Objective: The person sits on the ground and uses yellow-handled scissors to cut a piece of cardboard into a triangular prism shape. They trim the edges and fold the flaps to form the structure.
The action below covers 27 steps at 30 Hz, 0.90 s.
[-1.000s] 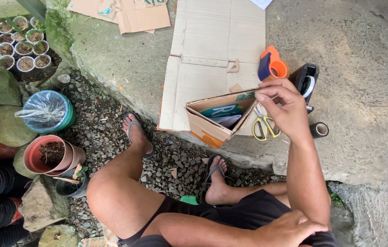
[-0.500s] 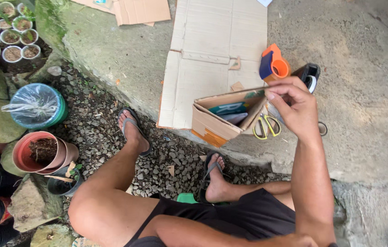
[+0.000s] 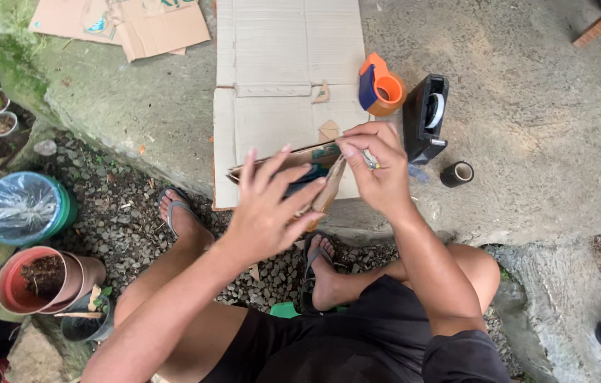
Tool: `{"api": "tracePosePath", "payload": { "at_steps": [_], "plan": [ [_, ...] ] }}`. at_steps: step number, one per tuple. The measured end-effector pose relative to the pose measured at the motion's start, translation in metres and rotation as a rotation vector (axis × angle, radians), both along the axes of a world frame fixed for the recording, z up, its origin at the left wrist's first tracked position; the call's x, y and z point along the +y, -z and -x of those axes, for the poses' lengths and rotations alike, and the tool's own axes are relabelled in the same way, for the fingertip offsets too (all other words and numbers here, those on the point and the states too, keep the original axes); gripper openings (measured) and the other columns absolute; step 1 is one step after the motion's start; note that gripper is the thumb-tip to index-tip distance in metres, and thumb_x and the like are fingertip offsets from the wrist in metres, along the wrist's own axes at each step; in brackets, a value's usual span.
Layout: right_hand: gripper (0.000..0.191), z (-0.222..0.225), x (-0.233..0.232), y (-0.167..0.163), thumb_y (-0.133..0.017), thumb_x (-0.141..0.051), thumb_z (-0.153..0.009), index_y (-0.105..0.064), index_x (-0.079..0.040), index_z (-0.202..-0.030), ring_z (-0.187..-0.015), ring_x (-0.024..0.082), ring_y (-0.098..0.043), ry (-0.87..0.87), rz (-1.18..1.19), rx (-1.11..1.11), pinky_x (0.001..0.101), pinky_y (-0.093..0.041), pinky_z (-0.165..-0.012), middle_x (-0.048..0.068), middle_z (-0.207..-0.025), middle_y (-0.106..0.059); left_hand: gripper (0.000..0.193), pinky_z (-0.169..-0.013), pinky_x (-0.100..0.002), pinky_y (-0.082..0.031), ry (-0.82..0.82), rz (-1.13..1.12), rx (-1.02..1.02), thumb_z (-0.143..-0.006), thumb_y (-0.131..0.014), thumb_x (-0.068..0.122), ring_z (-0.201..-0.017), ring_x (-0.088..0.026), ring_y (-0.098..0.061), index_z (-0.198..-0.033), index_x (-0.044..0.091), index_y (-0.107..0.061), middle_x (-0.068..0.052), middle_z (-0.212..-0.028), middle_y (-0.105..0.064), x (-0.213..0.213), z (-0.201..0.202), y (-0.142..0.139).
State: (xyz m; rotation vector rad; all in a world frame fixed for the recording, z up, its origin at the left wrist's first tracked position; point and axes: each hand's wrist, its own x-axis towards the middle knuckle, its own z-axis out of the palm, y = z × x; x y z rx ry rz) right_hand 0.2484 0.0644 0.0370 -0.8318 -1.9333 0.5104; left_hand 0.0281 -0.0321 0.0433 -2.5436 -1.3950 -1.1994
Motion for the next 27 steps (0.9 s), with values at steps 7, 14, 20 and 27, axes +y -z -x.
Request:
{"api": "tracePosePath", "payload": {
  "at_steps": [7, 14, 20, 27],
  "plan": [
    [0.064, -0.007, -0.006, 0.016, -0.072, -0.005, -0.098, -0.040, -0.006, -0.153, -0.139, 0.024, -0.059, -0.365, 0.320, 0.269, 0.0394, -0.051, -0.119, 0.012, -0.152, -0.041, 0.041, -0.124, -0.054, -0.035, 0.087, 0.256, -0.160, -0.089, -0.075, 0.003, -0.115, -0.028, -0.062, -0.129, 0.011, -0.068, -0.009, -0.103, -0.069, 0.025, 0.047, 0.020],
    [0.093, -0.015, -0.021, 0.027, -0.089, -0.016, -0.081, -0.037, -0.006, -0.157, -0.145, 0.029, -0.052, -0.372, 0.422, 0.143, 0.0437, -0.043, -0.123, 0.013, -0.155, -0.043, 0.038, -0.111, -0.046, -0.048, 0.168, 0.318, -0.192, -0.089, -0.071, -0.004, -0.107, -0.031, -0.063, -0.126, 0.004, -0.068, -0.013, -0.104, -0.068, 0.013, 0.040, 0.003],
    [0.085, -0.017, -0.032, 0.000, -0.090, -0.018, -0.079, -0.045, -0.005, -0.151, -0.138, 0.028, -0.054, -0.353, 0.347, 0.030, 0.0423, -0.047, -0.115, 0.015, -0.148, -0.050, 0.029, -0.119, -0.052, -0.048, 0.068, 0.188, -0.154, -0.091, -0.073, -0.004, -0.110, -0.026, -0.063, -0.117, 0.006, -0.074, -0.008, -0.102, -0.068, 0.012, 0.050, -0.047],
    [0.067, -0.003, -0.019, -0.003, -0.084, -0.011, -0.090, -0.050, -0.005, -0.147, -0.121, 0.030, -0.069, -0.079, 0.130, 0.016, 0.0389, -0.059, -0.102, 0.017, -0.137, -0.063, 0.026, -0.117, -0.052, -0.047, 0.047, 0.004, -0.173, -0.090, -0.073, -0.007, -0.111, -0.029, -0.063, -0.112, 0.005, -0.075, -0.008, -0.101, -0.066, 0.035, 0.039, -0.039]
  ]
}}
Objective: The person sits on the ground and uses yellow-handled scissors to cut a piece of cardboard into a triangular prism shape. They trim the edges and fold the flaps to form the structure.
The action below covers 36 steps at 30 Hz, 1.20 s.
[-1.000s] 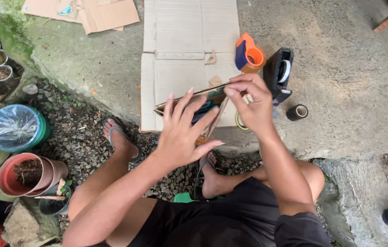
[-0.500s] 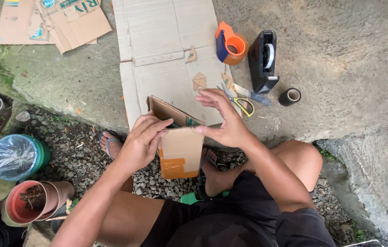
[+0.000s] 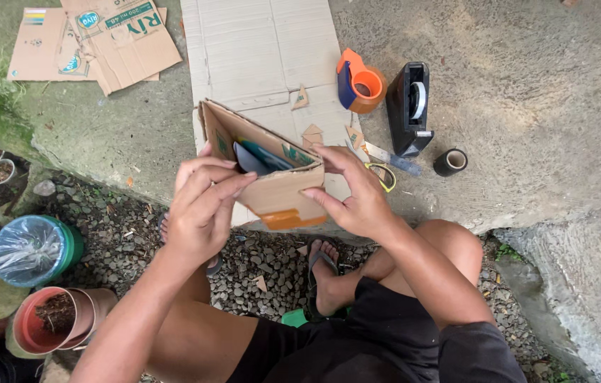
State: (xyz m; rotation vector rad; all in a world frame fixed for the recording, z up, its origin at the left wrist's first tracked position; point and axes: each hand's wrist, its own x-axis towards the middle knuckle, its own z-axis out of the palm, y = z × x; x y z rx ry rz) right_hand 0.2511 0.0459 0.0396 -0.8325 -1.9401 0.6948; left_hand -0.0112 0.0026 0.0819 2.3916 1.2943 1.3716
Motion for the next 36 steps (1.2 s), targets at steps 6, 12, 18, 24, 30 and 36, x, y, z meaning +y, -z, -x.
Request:
{"api": "tracePosePath", "payload": {
  "at_steps": [6, 12, 18, 24, 30, 36],
  "plan": [
    [0.061, 0.002, 0.015, 0.020, -0.085, -0.011, -0.089, -0.055, -0.006, -0.142, -0.119, 0.032, -0.069, 0.097, -0.209, -0.145, 0.0379, -0.060, -0.095, 0.019, -0.133, -0.062, 0.026, -0.121, -0.054, -0.046, 0.025, -0.017, -0.037, -0.090, -0.078, -0.004, -0.120, -0.029, -0.064, -0.115, 0.004, -0.074, -0.010, -0.110, -0.069, 0.021, -0.007, 0.042],
    [0.062, -0.009, 0.026, 0.024, -0.089, -0.010, -0.086, -0.056, -0.007, -0.139, -0.120, 0.035, -0.068, 0.154, -0.339, -0.184, 0.0387, -0.061, -0.096, 0.019, -0.134, -0.060, 0.043, -0.115, -0.054, -0.046, -0.015, -0.076, 0.025, -0.086, -0.086, 0.011, -0.135, -0.038, -0.054, -0.126, 0.009, -0.068, -0.015, -0.138, -0.058, 0.028, 0.001, 0.058],
    [0.060, -0.019, 0.033, 0.028, -0.091, -0.009, -0.085, -0.057, -0.008, -0.135, -0.118, 0.034, -0.070, 0.152, -0.342, -0.200, 0.0378, -0.063, -0.094, 0.018, -0.135, -0.060, 0.047, -0.118, -0.056, -0.043, 0.014, -0.069, 0.145, -0.089, -0.085, 0.016, -0.137, -0.033, -0.055, -0.133, 0.018, -0.067, -0.011, -0.141, -0.058, 0.031, 0.006, 0.062],
    [0.060, -0.027, 0.032, 0.023, -0.091, -0.017, -0.086, -0.056, -0.009, -0.134, -0.127, 0.040, -0.060, 0.171, -0.449, -0.282, 0.0482, -0.057, -0.101, 0.024, -0.136, -0.055, 0.046, -0.120, -0.057, -0.039, -0.003, -0.048, 0.175, -0.088, -0.078, 0.007, -0.136, -0.028, -0.057, -0.130, 0.023, -0.072, -0.007, -0.137, -0.061, 0.032, 0.000, 0.065],
    [0.041, -0.019, 0.022, -0.006, -0.090, -0.019, -0.087, -0.070, -0.013, -0.121, -0.132, 0.037, -0.052, 0.071, -0.571, -0.398, 0.0503, -0.050, -0.109, 0.018, -0.131, -0.058, 0.034, -0.118, -0.056, -0.040, 0.027, -0.051, 0.019, -0.088, -0.081, 0.008, -0.130, -0.028, -0.058, -0.119, 0.021, -0.074, -0.006, -0.128, -0.061, 0.038, -0.017, 0.064],
    [0.028, -0.007, 0.024, -0.031, -0.089, -0.014, -0.087, -0.073, -0.008, -0.109, -0.125, 0.036, -0.055, 0.028, -0.452, -0.408, 0.0481, -0.050, -0.106, 0.010, -0.121, -0.059, 0.029, -0.114, -0.056, -0.041, 0.008, -0.063, 0.009, -0.086, -0.086, 0.010, -0.120, -0.027, -0.060, -0.112, 0.019, -0.075, -0.004, -0.120, -0.060, 0.044, -0.021, 0.059]
  ]
}}
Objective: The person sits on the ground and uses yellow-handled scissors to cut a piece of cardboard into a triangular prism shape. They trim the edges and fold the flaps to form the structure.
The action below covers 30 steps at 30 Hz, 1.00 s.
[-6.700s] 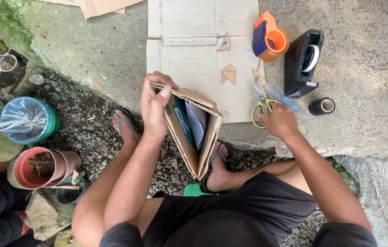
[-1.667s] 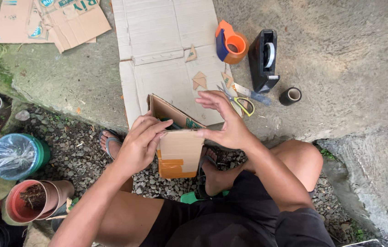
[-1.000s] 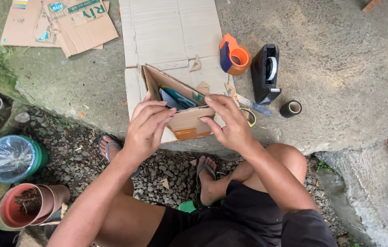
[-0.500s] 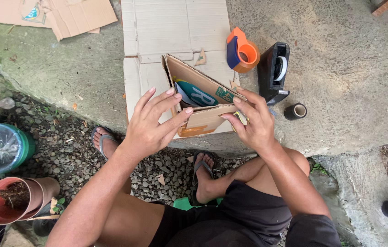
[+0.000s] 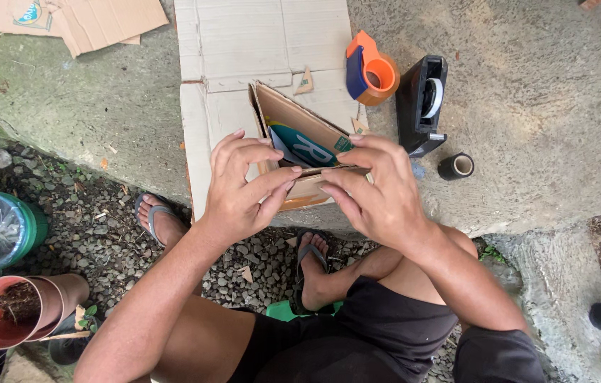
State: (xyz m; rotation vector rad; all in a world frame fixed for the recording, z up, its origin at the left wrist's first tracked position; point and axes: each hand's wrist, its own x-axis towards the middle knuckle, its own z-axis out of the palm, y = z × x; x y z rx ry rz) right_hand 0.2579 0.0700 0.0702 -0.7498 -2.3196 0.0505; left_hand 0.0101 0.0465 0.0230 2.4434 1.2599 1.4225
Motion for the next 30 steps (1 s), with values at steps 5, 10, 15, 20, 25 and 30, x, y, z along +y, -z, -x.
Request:
{"api": "tracePosePath", "payload": {
  "at_steps": [5, 10, 15, 20, 25, 30],
  "plan": [
    [0.027, 0.000, -0.002, -0.014, -0.086, -0.009, -0.083, -0.071, -0.010, -0.105, -0.110, 0.031, -0.056, -0.007, 0.061, -0.054, 0.0464, -0.047, -0.094, 0.006, -0.108, -0.059, 0.029, -0.113, -0.056, -0.042, -0.004, -0.014, 0.031, -0.086, -0.088, 0.014, -0.117, -0.026, -0.060, -0.111, 0.019, -0.076, -0.003, -0.117, -0.059, 0.003, 0.000, -0.001],
    [0.032, 0.000, -0.011, -0.026, -0.085, -0.009, -0.083, -0.070, -0.004, -0.110, -0.106, 0.028, -0.059, 0.102, 0.044, -0.146, 0.0437, -0.043, -0.088, 0.006, -0.110, -0.065, 0.028, -0.112, -0.056, -0.042, -0.022, -0.028, 0.049, -0.086, -0.090, 0.017, -0.118, -0.026, -0.059, -0.110, 0.019, -0.076, -0.004, -0.117, -0.059, 0.004, -0.001, -0.002],
    [0.033, -0.011, -0.010, -0.033, -0.085, -0.008, -0.076, -0.071, -0.005, -0.106, -0.100, 0.029, -0.060, 0.190, 0.101, -0.214, 0.0425, -0.043, -0.083, 0.006, -0.104, -0.068, 0.029, -0.112, -0.056, -0.042, -0.037, -0.036, 0.065, -0.087, -0.090, 0.017, -0.118, -0.027, -0.059, -0.113, 0.019, -0.075, -0.004, -0.118, -0.059, 0.003, -0.001, -0.003],
    [0.028, -0.026, 0.001, -0.031, -0.081, -0.001, -0.082, -0.071, -0.005, -0.108, -0.095, 0.029, -0.067, 0.160, 0.219, -0.133, 0.0390, -0.055, -0.081, 0.009, -0.104, -0.073, 0.031, -0.114, -0.057, -0.043, -0.020, -0.014, 0.068, -0.089, -0.090, 0.016, -0.120, -0.029, -0.057, -0.116, 0.020, -0.074, -0.006, -0.123, -0.059, 0.004, 0.003, -0.003],
    [0.025, -0.036, 0.007, -0.023, -0.077, 0.002, -0.086, -0.072, -0.008, -0.109, -0.090, 0.027, -0.074, 0.109, 0.284, -0.081, 0.0360, -0.061, -0.077, 0.008, -0.104, -0.075, 0.036, -0.115, -0.057, -0.041, -0.049, 0.000, 0.155, -0.087, -0.089, 0.010, -0.126, -0.031, -0.057, -0.116, 0.029, -0.079, -0.006, -0.127, -0.057, 0.000, 0.005, -0.003],
    [0.022, -0.044, 0.008, -0.007, -0.080, -0.003, -0.086, -0.070, -0.007, -0.105, -0.083, 0.026, -0.075, 0.097, 0.299, -0.112, 0.0363, -0.059, -0.069, 0.007, -0.099, -0.075, 0.036, -0.121, -0.062, -0.033, -0.010, 0.060, 0.182, -0.078, -0.083, 0.010, -0.131, -0.036, -0.053, -0.110, 0.025, -0.082, -0.011, -0.130, -0.057, -0.002, 0.002, 0.000]
  ]
}}
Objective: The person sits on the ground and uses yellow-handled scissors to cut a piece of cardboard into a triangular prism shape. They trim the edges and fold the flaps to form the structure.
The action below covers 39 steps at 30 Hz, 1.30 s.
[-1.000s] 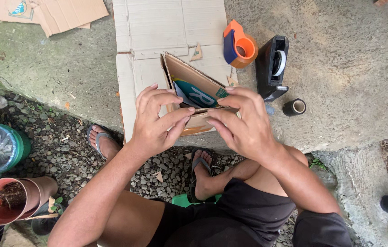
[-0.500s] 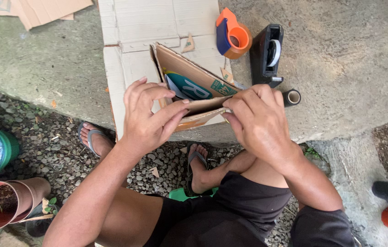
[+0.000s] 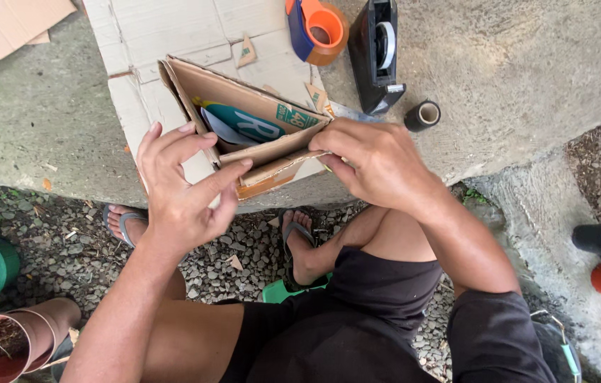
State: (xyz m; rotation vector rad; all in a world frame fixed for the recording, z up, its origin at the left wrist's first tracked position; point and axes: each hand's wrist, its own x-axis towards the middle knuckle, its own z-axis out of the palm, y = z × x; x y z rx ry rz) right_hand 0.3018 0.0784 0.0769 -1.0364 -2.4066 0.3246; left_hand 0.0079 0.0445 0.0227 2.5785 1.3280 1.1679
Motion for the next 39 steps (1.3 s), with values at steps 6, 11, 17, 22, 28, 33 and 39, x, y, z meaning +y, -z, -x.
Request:
{"api": "tracePosePath", "payload": {
  "at_steps": [6, 11, 17, 22, 28, 33, 39],
  "plan": [
    [0.029, 0.003, 0.000, 0.030, -0.082, -0.002, -0.082, -0.063, -0.010, -0.104, -0.085, 0.025, -0.074, -0.009, -0.191, 0.074, 0.0363, -0.059, -0.071, 0.007, -0.099, -0.074, 0.026, -0.122, -0.064, -0.023, 0.007, -0.067, 0.053, -0.083, -0.091, 0.033, -0.140, -0.037, -0.040, -0.105, 0.022, -0.080, -0.014, -0.141, -0.052, -0.004, -0.007, 0.015],
    [0.031, -0.002, -0.008, 0.054, -0.077, 0.003, -0.075, -0.058, -0.006, -0.098, -0.081, 0.024, -0.074, 0.001, -0.192, 0.075, 0.0370, -0.057, -0.063, 0.006, -0.099, -0.077, 0.024, -0.126, -0.064, -0.018, -0.017, -0.031, 0.082, -0.078, -0.088, 0.022, -0.145, -0.035, -0.037, -0.101, 0.025, -0.081, -0.009, -0.150, -0.050, -0.008, -0.005, 0.028],
    [0.028, 0.002, -0.004, 0.081, -0.082, 0.004, -0.085, -0.060, -0.008, -0.097, -0.082, 0.017, -0.075, -0.025, -0.310, 0.198, 0.0305, -0.056, -0.060, 0.003, -0.094, -0.076, 0.024, -0.126, -0.062, -0.019, -0.008, -0.064, 0.062, -0.077, -0.091, 0.023, -0.145, -0.032, -0.037, -0.098, 0.027, -0.080, -0.007, -0.147, -0.051, -0.011, -0.001, 0.033],
    [0.027, 0.001, -0.010, 0.078, -0.076, 0.005, -0.078, -0.064, -0.006, -0.100, -0.083, 0.018, -0.076, -0.035, -0.310, 0.196, 0.0308, -0.056, -0.061, 0.004, -0.098, -0.077, 0.026, -0.125, -0.061, -0.020, 0.016, -0.042, 0.079, -0.076, -0.091, 0.022, -0.145, -0.032, -0.037, -0.100, 0.026, -0.082, -0.007, -0.148, -0.051, -0.011, 0.004, 0.031],
    [0.019, 0.003, -0.013, 0.073, -0.078, -0.008, -0.086, -0.061, -0.007, -0.095, -0.083, 0.020, -0.075, -0.075, -0.333, 0.188, 0.0330, -0.053, -0.061, 0.005, -0.099, -0.076, 0.019, -0.124, -0.059, -0.024, 0.016, -0.071, 0.068, -0.082, -0.090, 0.021, -0.146, -0.031, -0.037, -0.098, 0.027, -0.081, -0.007, -0.150, -0.050, -0.013, 0.004, 0.036],
    [0.017, -0.004, -0.011, 0.084, -0.074, -0.011, -0.086, -0.066, -0.003, -0.098, -0.087, 0.023, -0.075, -0.180, -0.474, 0.114, 0.0315, -0.052, -0.064, 0.010, -0.106, -0.075, 0.019, -0.122, -0.061, -0.027, 0.027, -0.101, 0.094, -0.084, -0.087, 0.019, -0.147, -0.032, -0.036, -0.097, 0.030, -0.077, -0.008, -0.151, -0.049, -0.016, 0.006, 0.042],
    [0.013, -0.009, -0.013, 0.092, -0.074, -0.011, -0.084, -0.069, -0.005, -0.094, -0.100, 0.025, -0.071, -0.229, -0.619, 0.004, 0.0322, -0.055, -0.073, 0.010, -0.114, -0.074, 0.036, -0.125, -0.070, -0.023, 0.061, -0.131, 0.173, -0.087, -0.084, 0.017, -0.151, -0.033, -0.032, -0.116, 0.036, -0.076, -0.007, -0.154, -0.043, -0.013, 0.013, 0.040]
  ]
}}
